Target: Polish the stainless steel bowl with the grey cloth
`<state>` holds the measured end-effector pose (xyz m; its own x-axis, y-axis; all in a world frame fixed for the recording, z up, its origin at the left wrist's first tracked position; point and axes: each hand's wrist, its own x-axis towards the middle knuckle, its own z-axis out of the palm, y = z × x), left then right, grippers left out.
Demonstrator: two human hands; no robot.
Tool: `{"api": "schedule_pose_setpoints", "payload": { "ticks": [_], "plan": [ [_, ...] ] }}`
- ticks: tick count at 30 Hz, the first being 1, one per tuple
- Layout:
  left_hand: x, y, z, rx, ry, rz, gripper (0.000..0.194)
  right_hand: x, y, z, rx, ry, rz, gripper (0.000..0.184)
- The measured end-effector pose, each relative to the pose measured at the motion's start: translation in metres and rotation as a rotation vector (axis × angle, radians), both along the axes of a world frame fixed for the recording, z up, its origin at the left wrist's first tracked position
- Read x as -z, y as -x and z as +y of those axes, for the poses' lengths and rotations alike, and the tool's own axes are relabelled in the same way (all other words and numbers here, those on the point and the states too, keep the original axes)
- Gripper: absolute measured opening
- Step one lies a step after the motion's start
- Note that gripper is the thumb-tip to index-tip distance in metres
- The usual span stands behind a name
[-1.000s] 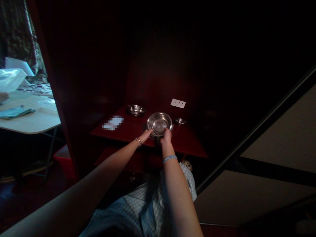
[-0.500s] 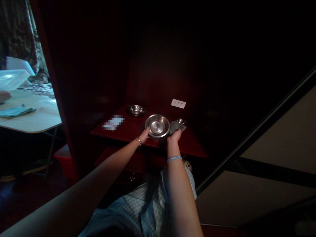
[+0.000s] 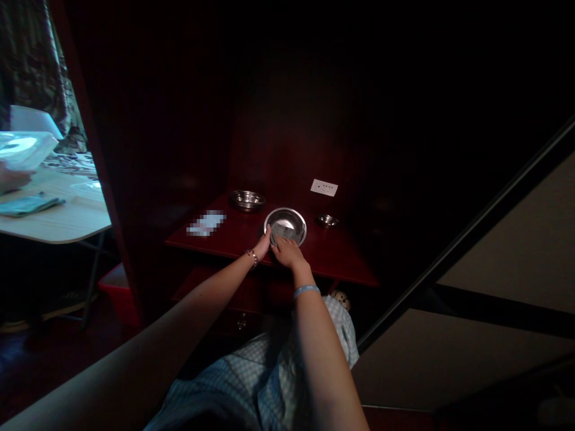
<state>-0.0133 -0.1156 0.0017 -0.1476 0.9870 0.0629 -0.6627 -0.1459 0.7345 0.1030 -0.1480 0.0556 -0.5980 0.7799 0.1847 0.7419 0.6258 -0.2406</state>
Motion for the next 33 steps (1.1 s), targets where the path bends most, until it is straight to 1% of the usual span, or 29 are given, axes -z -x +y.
{"api": "schedule_pose_setpoints", "payload": {
  "ticks": [3,6,8,10,14,18,19,22,25,27,30,33],
  "plan": [
    [-0.003,-0.002,0.0,-0.071,0.022,-0.032,0.043,-0.005,-0.001,-0.002,-0.057,-0.019,-0.013,0.047],
    [-0.007,-0.001,-0.004,-0.031,0.046,-0.061,0.049,-0.015,-0.005,-0.005,-0.105,-0.021,-0.034,0.048],
    [-0.01,0.001,-0.008,-0.009,0.075,-0.072,0.053,-0.02,-0.007,-0.006,-0.107,-0.04,-0.033,0.05],
    [-0.012,0.003,-0.01,-0.019,0.099,-0.099,0.056,-0.023,-0.01,-0.007,-0.091,-0.076,-0.008,0.052],
    [-0.015,0.006,-0.01,-0.066,0.099,-0.162,0.055,-0.028,-0.014,-0.008,-0.016,-0.154,0.04,0.05],
    [-0.015,0.006,-0.011,-0.083,0.083,-0.182,0.055,-0.033,-0.014,-0.014,0.104,-0.181,0.045,0.032],
    [-0.015,0.005,-0.012,-0.083,0.076,-0.178,0.055,-0.034,-0.013,-0.016,0.14,-0.168,0.045,0.032],
    [-0.015,0.005,-0.013,-0.081,0.067,-0.152,0.056,-0.038,-0.01,-0.02,0.255,-0.142,0.054,0.036],
    [-0.015,0.004,-0.012,-0.074,0.085,-0.119,0.056,-0.04,-0.008,-0.022,0.33,-0.178,0.092,0.038],
    [-0.014,0.003,-0.011,-0.073,0.086,-0.099,0.056,-0.041,-0.007,-0.023,0.329,-0.159,0.133,0.037],
    [-0.012,0.002,-0.009,-0.083,0.061,-0.082,0.059,-0.042,-0.006,-0.023,0.326,-0.067,0.161,0.038],
    [-0.012,0.001,-0.007,-0.079,0.046,-0.075,0.058,-0.041,-0.004,-0.023,0.362,-0.009,0.153,0.045]
  ]
}}
